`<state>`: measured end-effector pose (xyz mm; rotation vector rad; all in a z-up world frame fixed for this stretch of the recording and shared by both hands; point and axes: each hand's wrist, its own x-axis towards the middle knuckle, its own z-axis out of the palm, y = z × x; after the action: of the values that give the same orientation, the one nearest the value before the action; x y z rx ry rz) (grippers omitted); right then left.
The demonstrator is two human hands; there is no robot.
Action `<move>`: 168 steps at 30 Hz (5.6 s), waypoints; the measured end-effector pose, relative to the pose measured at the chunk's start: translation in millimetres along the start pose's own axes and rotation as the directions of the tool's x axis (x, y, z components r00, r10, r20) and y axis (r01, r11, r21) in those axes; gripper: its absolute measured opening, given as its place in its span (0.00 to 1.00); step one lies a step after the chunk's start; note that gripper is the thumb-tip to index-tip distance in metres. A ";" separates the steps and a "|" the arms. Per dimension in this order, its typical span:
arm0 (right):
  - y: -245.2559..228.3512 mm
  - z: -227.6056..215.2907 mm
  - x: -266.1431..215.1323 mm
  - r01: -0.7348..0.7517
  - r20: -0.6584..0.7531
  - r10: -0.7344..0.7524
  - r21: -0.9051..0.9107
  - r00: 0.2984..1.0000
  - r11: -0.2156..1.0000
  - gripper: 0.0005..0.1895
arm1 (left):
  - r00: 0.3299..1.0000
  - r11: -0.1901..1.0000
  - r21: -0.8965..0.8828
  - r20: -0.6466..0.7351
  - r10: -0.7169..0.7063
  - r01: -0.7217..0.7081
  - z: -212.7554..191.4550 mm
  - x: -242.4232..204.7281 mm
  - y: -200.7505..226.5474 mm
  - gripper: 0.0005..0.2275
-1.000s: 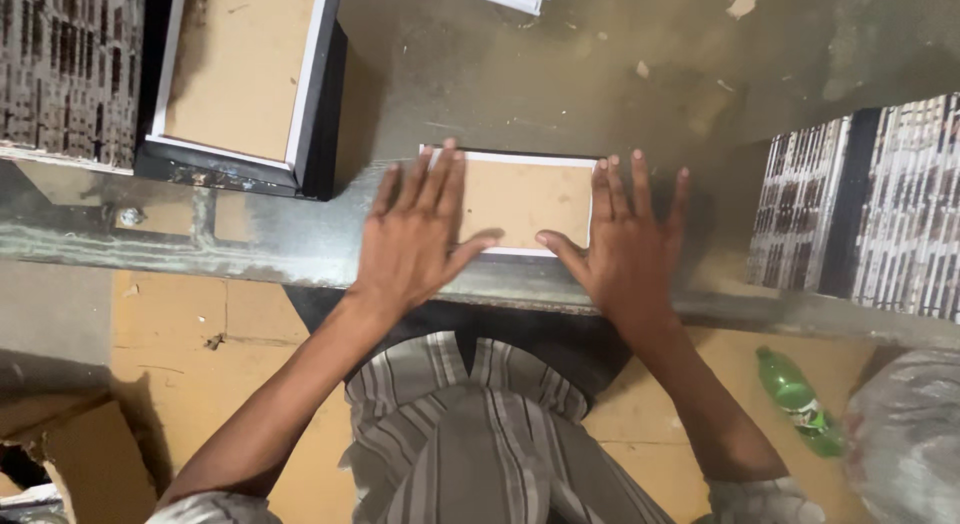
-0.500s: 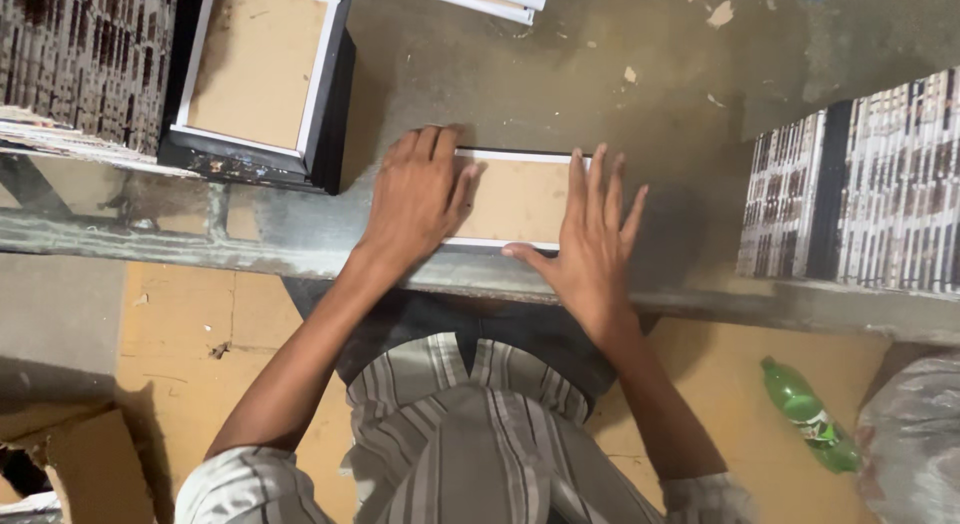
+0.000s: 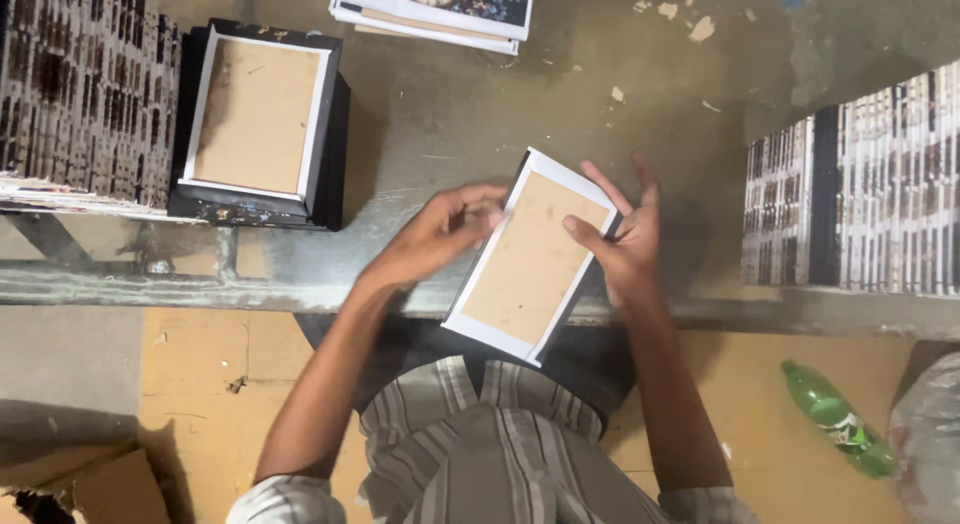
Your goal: The person assembles small picture frames by inserting a beige backing into a black frame, then placing a printed image with a clock design on top. The person repeatedly picks up frames and images, aligns them, and stacks the completed units on the table.
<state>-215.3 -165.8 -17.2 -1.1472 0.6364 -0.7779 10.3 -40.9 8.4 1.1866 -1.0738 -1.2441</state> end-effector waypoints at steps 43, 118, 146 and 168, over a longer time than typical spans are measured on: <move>-21.7 -15.5 37.6 0.076 0.173 0.037 -0.599 0.984 0.797 0.11 | 0.971 0.821 0.569 -0.169 0.168 -0.043 -23.6 34.0 -10.6 0.07; -13.2 15.9 -66.0 -0.146 0.012 0.147 -0.061 0.989 0.987 0.23 | 0.847 0.959 -0.283 -0.514 -0.134 -0.021 50.3 -34.6 9.2 0.10; -0.7 -0.6 -68.7 -0.081 0.015 0.083 -0.119 0.996 0.990 0.09 | 0.782 0.912 -0.390 -0.604 -0.152 -0.124 84.0 -50.3 -14.4 0.12; -55.7 17.0 -34.0 0.006 -0.098 -0.041 -0.339 0.994 0.941 0.21 | 0.852 0.974 -0.216 -0.521 -0.051 -0.074 57.1 -18.8 23.3 0.17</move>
<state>-233.6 -140.7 42.7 -1.4365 0.8690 -0.7704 -44.9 -26.2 38.1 1.2377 -0.5129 -0.9199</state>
